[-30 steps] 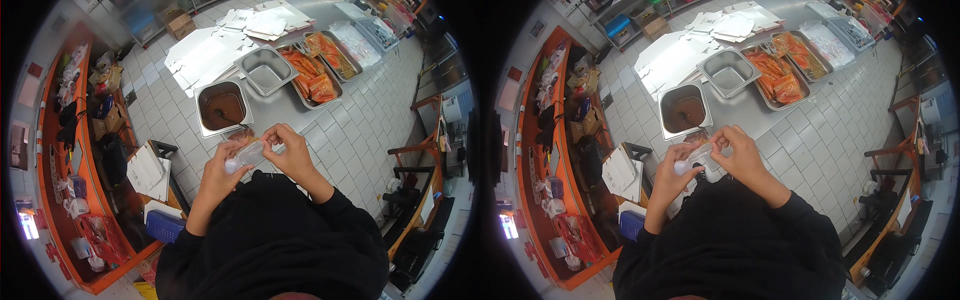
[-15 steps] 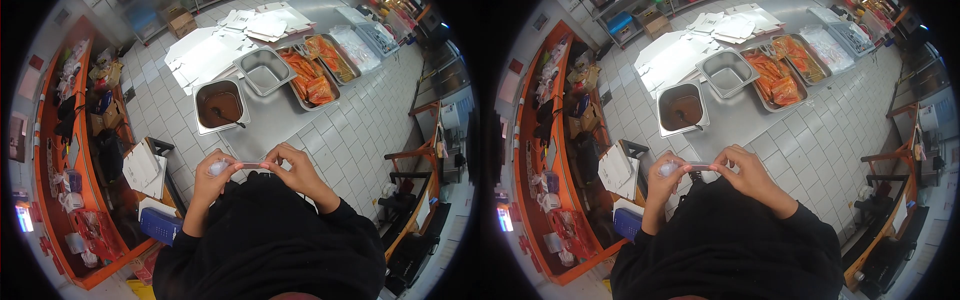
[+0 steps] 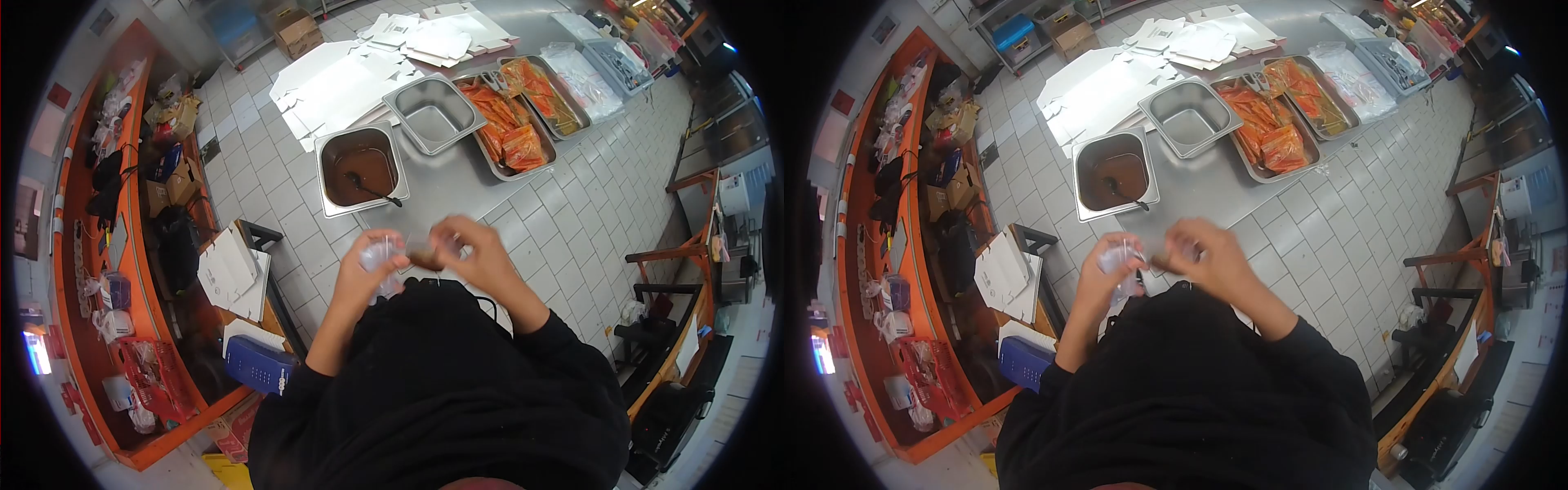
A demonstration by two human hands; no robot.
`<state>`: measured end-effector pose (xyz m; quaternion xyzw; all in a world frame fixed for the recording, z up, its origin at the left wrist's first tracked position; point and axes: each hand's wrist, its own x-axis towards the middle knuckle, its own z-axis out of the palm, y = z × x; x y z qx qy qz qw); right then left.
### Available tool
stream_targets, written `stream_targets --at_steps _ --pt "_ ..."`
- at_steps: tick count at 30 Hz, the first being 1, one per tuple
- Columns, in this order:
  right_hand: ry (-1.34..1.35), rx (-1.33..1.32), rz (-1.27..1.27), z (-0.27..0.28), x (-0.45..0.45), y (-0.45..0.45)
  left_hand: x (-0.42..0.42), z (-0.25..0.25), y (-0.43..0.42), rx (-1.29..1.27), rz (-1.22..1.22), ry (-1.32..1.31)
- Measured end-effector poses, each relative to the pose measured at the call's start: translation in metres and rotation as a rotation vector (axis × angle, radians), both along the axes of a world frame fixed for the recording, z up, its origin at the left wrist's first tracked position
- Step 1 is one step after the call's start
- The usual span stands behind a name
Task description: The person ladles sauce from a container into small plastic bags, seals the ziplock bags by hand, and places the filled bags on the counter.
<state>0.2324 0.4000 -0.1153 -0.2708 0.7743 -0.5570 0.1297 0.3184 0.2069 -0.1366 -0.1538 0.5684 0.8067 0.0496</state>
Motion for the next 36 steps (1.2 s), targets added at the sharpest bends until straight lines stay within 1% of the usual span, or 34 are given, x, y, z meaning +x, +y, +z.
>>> stream_targets --at_steps 1,3,4,5,8,9,11,12,13,14,15,16,18,19,20,21,22,23,24,25,26,27,28,29,31,32,34,35,36 --pt "-0.002 -0.001 0.001 -0.007 -0.012 -0.001 -0.004 -0.006 -0.003 -0.001 0.001 -0.002" --pt "0.311 0.212 -0.325 -0.019 -0.031 -0.001 -0.008 -0.022 -0.01 0.375 0.228 -0.122" --pt "0.322 0.182 -0.37 -0.02 -0.029 -0.003 -0.009 -0.03 -0.007 0.423 0.284 -0.077" --pt "0.321 0.182 -0.366 -0.02 -0.023 -0.007 -0.009 -0.034 -0.006 0.423 0.287 -0.078" --pt "0.035 0.017 -0.049 -0.019 0.007 -0.022 -0.008 -0.039 0.002 0.375 0.274 -0.086" --pt "0.034 0.018 -0.051 -0.02 0.013 -0.026 -0.009 -0.036 0.007 0.351 0.281 -0.055" --pt "-0.236 0.02 0.013 -0.021 0.021 -0.031 -0.01 -0.033 0.013 0.327 0.289 -0.023" --pt "-0.299 0.006 -0.005 -0.023 0.021 -0.031 -0.008 -0.032 0.015 0.314 0.267 -0.007" --pt "-0.3 0.006 -0.003 -0.023 0.019 -0.029 -0.006 -0.031 0.015 0.301 0.247 0.008" --pt "-0.438 -0.028 0.004 -0.023 0.015 -0.026 -0.004 -0.029 0.013 0.3 0.249 0.008" --pt "-0.576 -0.061 0.01 -0.023 0.011 -0.022 -0.002 -0.026 0.009 0.319 0.188 -0.019" --pt "-0.575 -0.061 0.01 -0.024 0.009 -0.019 0.001 -0.024 0.006 0.338 0.127 -0.046" --pt "-0.639 -0.36 -0.093 -0.027 0.006 -0.013 0.007 -0.03 0.0 0.333 0.154 -0.078" --pt "-0.637 -0.358 -0.092 -0.027 0.003 -0.01 0.008 -0.032 -0.001 0.328 0.184 -0.109" --pt "-0.549 -0.381 -0.118 -0.026 0.0 -0.007 0.008 -0.026 0.0 0.344 0.231 -0.163" --pt "-0.462 -0.404 -0.144 -0.026 -0.002 -0.004 0.009 -0.03 -0.007 0.344 0.231 -0.163" --pt "-0.38 -0.308 -0.152 -0.024 -0.002 -0.002 0.013 -0.037 -0.019 0.378 0.207 -0.1" --pt "-0.381 -0.307 -0.15 -0.017 -0.004 0.001 0.015 -0.042 -0.025 0.413 0.183 -0.038" --pt "-0.107 -0.135 -0.001 -0.007 -0.006 0.003 0.011 -0.022 -0.021 0.29 0.169 -0.094" --pt "0.165 0.037 0.147 0.003 -0.005 0.005 0.009 -0.001 -0.017 0.291 0.174 -0.099" --pt "0.159 0.038 0.153 0.013 -0.001 0.003 0.007 0.018 -0.013 0.093 0.026 -0.074" --pt "0.065 0.064 0.186 0.024 0.003 0.0 0.006 0.029 -0.011 -0.106 -0.12 -0.045" --pt "-0.026 0.09 0.219 0.029 0.005 -0.003 0.007 0.031 -0.009 -0.208 -0.196 -0.1" --pt "-0.023 0.091 0.226 0.028 0.004 -0.003 0.005 0.031 -0.009 -0.208 -0.189 -0.097" --pt "0.385 0.099 0.234 0.021 0.0 -0.004 0.002 0.027 -0.009 -0.409 -0.28 -0.017" --pt "0.388 0.098 0.237 0.018 0.001 -0.006 0.002 0.025 -0.009 -0.41 -0.276 -0.015" --pt "0.634 0.042 -0.127 0.014 0.011 -0.014 0.004 0.021 -0.008 -0.313 -0.172 0.036" --pt "0.637 0.041 -0.126 0.014 0.017 -0.016 0.004 0.019 -0.007 -0.314 -0.17 0.039" --pt "0.488 0.017 -0.108 0.013 0.026 -0.018 0.005 0.017 -0.005 -0.306 -0.124 0.066"
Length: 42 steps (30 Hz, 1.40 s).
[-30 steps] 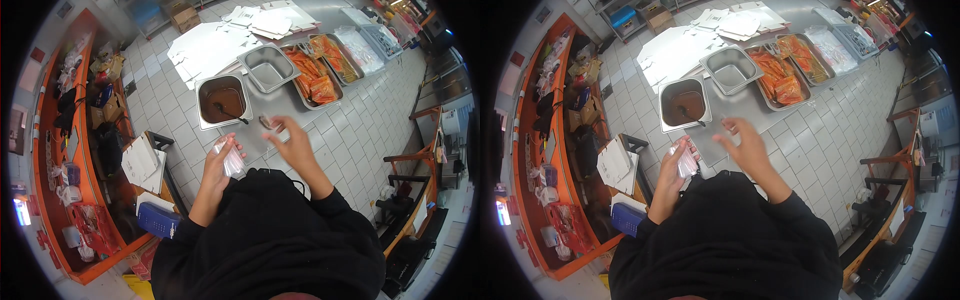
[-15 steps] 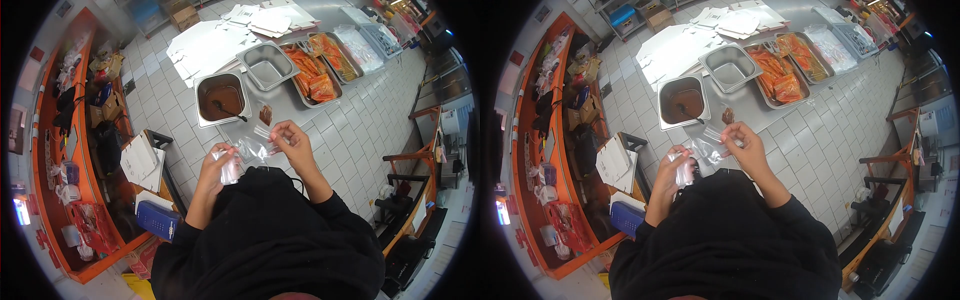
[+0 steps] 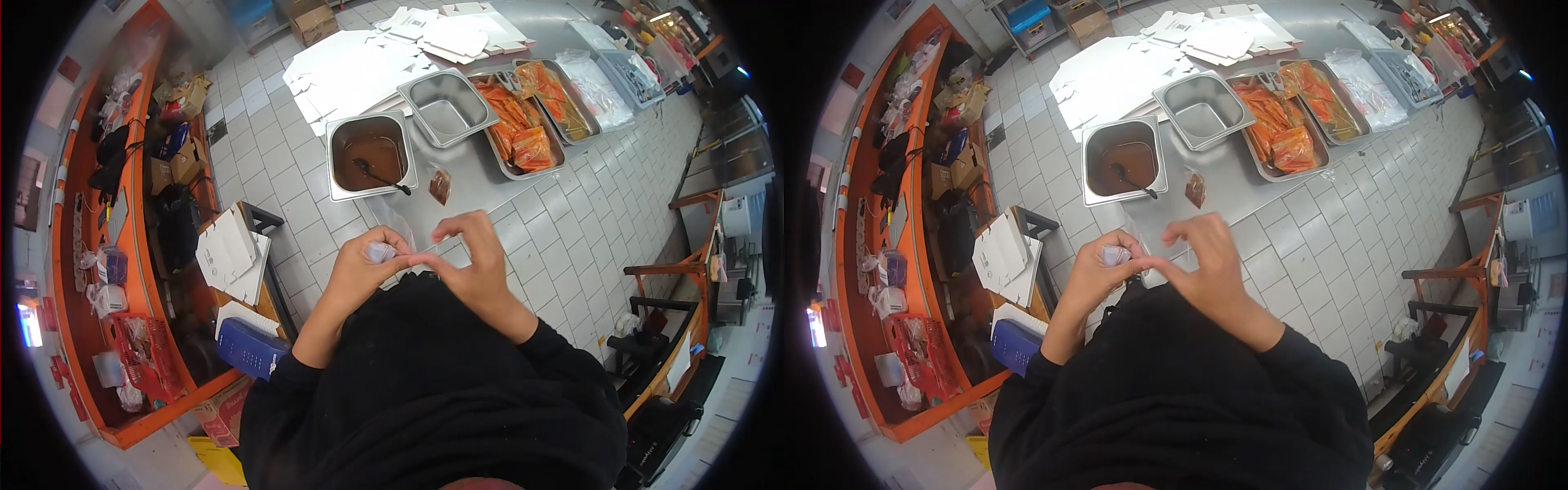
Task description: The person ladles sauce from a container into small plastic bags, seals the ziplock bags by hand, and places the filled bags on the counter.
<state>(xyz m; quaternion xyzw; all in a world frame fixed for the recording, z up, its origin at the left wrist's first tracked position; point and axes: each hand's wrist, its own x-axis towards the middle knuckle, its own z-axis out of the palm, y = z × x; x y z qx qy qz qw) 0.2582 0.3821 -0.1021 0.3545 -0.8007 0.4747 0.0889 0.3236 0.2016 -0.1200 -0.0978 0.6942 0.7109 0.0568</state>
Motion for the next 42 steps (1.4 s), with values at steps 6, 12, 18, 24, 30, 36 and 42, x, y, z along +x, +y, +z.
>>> stream_targets --at_steps 6,12,18,24,30,36,42 --pt "-0.839 -0.192 0.079 -0.025 0.009 -0.002 0.006 0.012 0.005 0.065 0.103 -0.054" --pt "-1.347 -0.553 0.414 -0.028 0.006 -0.004 0.015 -0.003 -0.005 0.739 0.02 -0.219" --pt "-1.501 -0.886 0.402 -0.023 -0.006 -0.014 0.017 -0.006 -0.017 0.926 -0.063 -0.177" --pt "-0.871 -0.331 0.391 -0.024 0.007 -0.024 0.007 -0.007 -0.008 -0.486 0.366 0.479" --pt "0.142 -0.074 -0.087 -0.007 -0.014 -0.031 0.011 0.013 -0.006 -0.684 0.293 0.535" --pt "0.39 0.313 0.16 -0.016 -0.003 -0.023 0.015 -0.003 -0.009 -0.589 0.215 0.333" --pt "0.156 0.354 0.533 -0.027 -0.003 -0.02 0.028 -0.003 -0.032 -0.615 -0.202 0.165"
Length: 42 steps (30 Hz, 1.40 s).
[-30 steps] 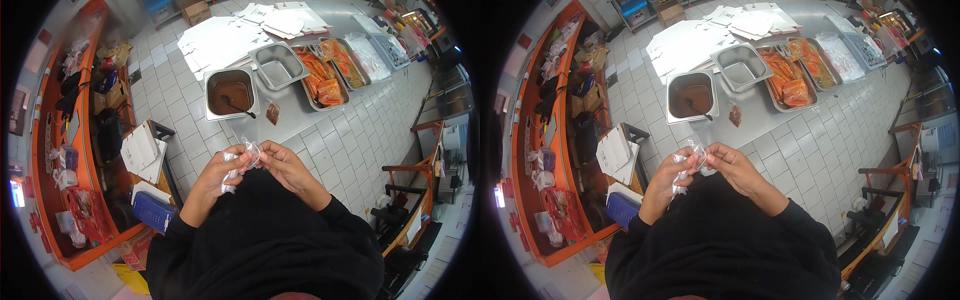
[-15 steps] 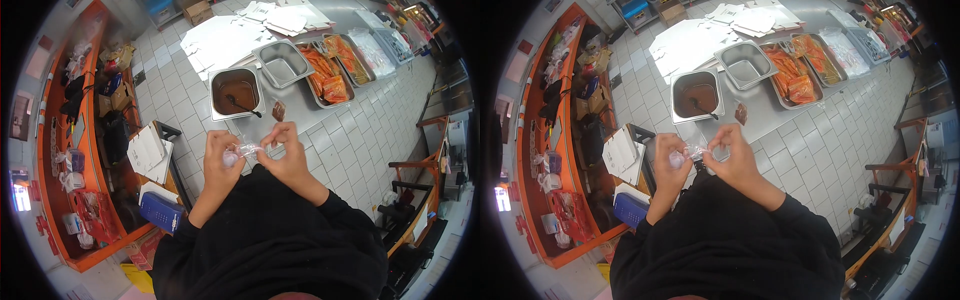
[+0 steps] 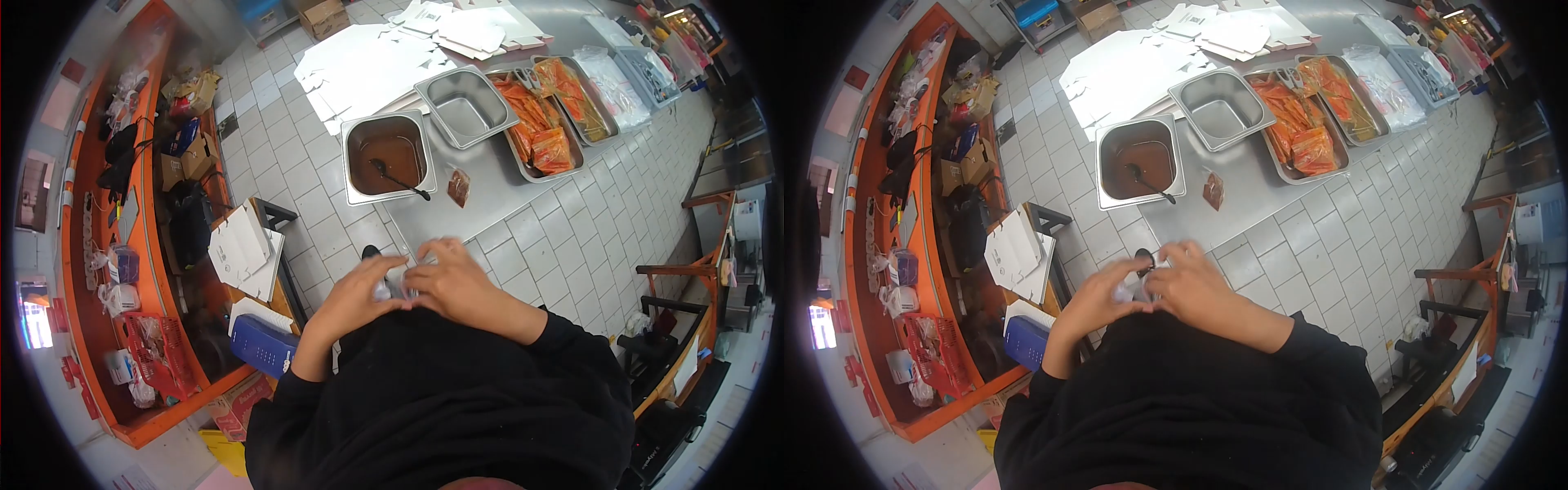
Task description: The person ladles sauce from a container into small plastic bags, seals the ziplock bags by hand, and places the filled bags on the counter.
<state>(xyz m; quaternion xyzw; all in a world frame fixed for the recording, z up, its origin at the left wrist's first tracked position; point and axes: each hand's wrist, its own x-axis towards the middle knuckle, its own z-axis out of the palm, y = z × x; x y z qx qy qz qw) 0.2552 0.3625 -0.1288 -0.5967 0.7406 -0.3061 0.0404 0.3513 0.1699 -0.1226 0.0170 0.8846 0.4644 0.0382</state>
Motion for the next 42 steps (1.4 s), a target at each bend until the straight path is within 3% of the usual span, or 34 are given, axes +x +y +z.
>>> stream_targets --at_steps 1,3,4,5,7,11,13,17,20,21,23,29,36,42 --pt "-0.001 0.0 0.002 -0.002 -0.002 -0.003 0.004 -0.007 -0.006 0.087 -0.067 -0.189" --pt "-0.329 -0.057 -0.109 -0.006 -0.007 -0.009 0.006 -0.012 -0.014 0.151 -0.072 -0.258" --pt "-0.285 -0.195 -0.289 -0.022 -0.016 -0.012 0.006 -0.01 -0.016 0.285 0.026 -0.371" --pt "-0.288 -0.192 -0.287 -0.031 -0.029 -0.016 0.007 -0.008 -0.017 0.42 0.127 -0.485" --pt "-0.216 -0.079 -0.641 -0.045 -0.054 -0.024 0.008 -0.029 -0.022 0.505 0.182 -0.401" --pt "-0.387 -0.14 -0.549 -0.083 -0.073 -0.044 -0.005 -0.06 -0.031 0.662 0.386 -0.208" --pt "-0.493 -0.206 -0.618 -0.094 -0.082 -0.046 -0.02 -0.066 -0.041 0.648 0.446 -0.206" --pt "-0.345 -0.244 -0.618 -0.098 -0.1 -0.044 -0.041 -0.088 -0.057 0.6 0.574 -0.177" --pt "-1.039 -0.383 -0.684 -0.112 -0.109 -0.037 -0.045 -0.092 -0.065 0.593 0.534 -0.214" --pt "-1.039 -0.383 -0.687 -0.111 -0.111 -0.035 -0.044 -0.089 -0.065 0.589 0.523 -0.235" --pt "-1.403 -0.446 -0.789 -0.109 -0.115 -0.029 -0.043 -0.081 -0.065 0.587 0.509 -0.256" --pt "-1.697 -0.604 -0.801 -0.115 -0.115 -0.024 -0.044 -0.069 -0.067 0.678 0.561 -0.17" --pt "-1.614 -0.783 -0.759 -0.06 -0.108 -0.024 -0.082 -0.065 -0.068 0.585 0.639 -0.124" --pt "-1.171 -0.779 -0.7 -0.015 -0.09 -0.028 -0.104 -0.061 -0.063 0.576 0.64 -0.059"
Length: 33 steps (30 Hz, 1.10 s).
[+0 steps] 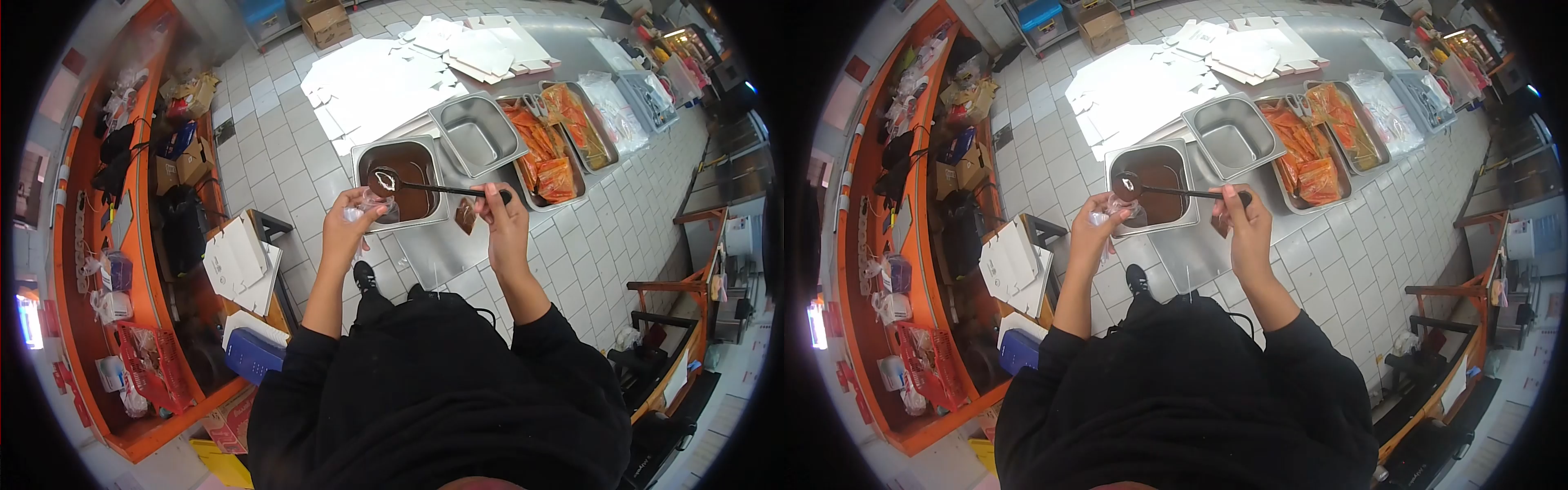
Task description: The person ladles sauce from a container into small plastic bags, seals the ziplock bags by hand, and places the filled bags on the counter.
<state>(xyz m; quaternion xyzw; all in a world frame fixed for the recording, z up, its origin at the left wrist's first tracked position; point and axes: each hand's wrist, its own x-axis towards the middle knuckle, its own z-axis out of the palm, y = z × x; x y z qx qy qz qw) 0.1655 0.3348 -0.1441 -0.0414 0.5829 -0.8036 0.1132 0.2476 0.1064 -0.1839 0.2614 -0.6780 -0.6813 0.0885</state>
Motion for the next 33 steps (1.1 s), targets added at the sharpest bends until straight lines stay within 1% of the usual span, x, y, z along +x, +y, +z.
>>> stream_targets --at_steps 2,3,5,6,7,9,13,16,18,19,21,22,23,24,25,27,29,31,32,33 --pt "0.145 0.158 -0.02 0.012 0.011 -0.001 -0.003 0.0 0.0 0.006 -0.003 0.005" --pt "0.147 0.158 -0.019 0.011 0.014 0.0 -0.005 0.002 0.002 0.007 -0.002 0.001" --pt "0.576 0.363 -0.062 0.008 0.018 0.002 -0.007 0.003 0.002 0.009 -0.001 -0.001" --pt "0.664 0.437 -0.051 0.012 0.019 0.004 -0.008 0.002 0.002 0.017 -0.017 0.006" --pt "0.665 0.437 -0.051 0.015 0.019 0.006 -0.009 0.002 0.001 0.025 -0.032 0.013" --pt "0.983 0.561 0.007 0.019 0.019 0.009 -0.011 0.002 0.001 0.01 -0.034 0.005" --pt "1.048 0.601 0.001 0.011 0.019 0.01 -0.015 0.006 0.006 -0.036 -0.005 0.034" --pt "1.025 0.55 -0.075 -0.002 0.013 0.009 -0.019 -0.001 0.003 -0.027 -0.024 0.065" --pt "0.449 0.221 -0.176 -0.021 0.009 0.005 -0.019 -0.001 0.001 -0.057 -0.014 0.045" --pt "0.449 0.222 -0.178 -0.026 0.006 0.005 -0.018 -0.001 0.002 -0.085 -0.004 0.023" --pt "0.213 0.413 -0.052 -0.035 -0.005 0.007 -0.013 0.013 0.009 -0.127 -0.001 0.037" --pt "0.127 0.368 0.021 -0.045 -0.005 0.002 -0.011 0.018 0.011 -0.17 0.003 0.051" --pt "0.127 0.367 0.016 -0.054 -0.006 -0.003 -0.01 0.016 0.012 -0.171 -0.001 0.052" --pt "0.507 0.58 0.043 -0.06 -0.007 -0.008 -0.01 0.011 0.012 -0.398 -0.01 0.232" --pt "0.891 0.787 0.07 -0.065 -0.007 -0.012 -0.009 0.009 0.011 -0.51 -0.019 0.324" --pt "0.927 0.757 0.062 -0.042 0.005 -0.027 -0.006 0.009 0.008 -0.764 -0.023 0.468" --pt "0.959 0.725 0.059 -0.029 0.016 -0.037 0.002 0.017 0.012 -0.905 -0.027 0.517" --pt "0.116 0.167 0.388 -0.025 0.023 -0.042 0.018 0.052 0.028 -0.151 -0.079 0.113" --pt "0.115 0.162 0.385 -0.016 0.025 -0.041 0.023 0.058 0.03 -0.155 -0.081 0.111" --pt "0.056 0.102 0.445 -0.005 0.026 -0.037 0.028 0.063 0.032 -0.043 -0.089 0.147"
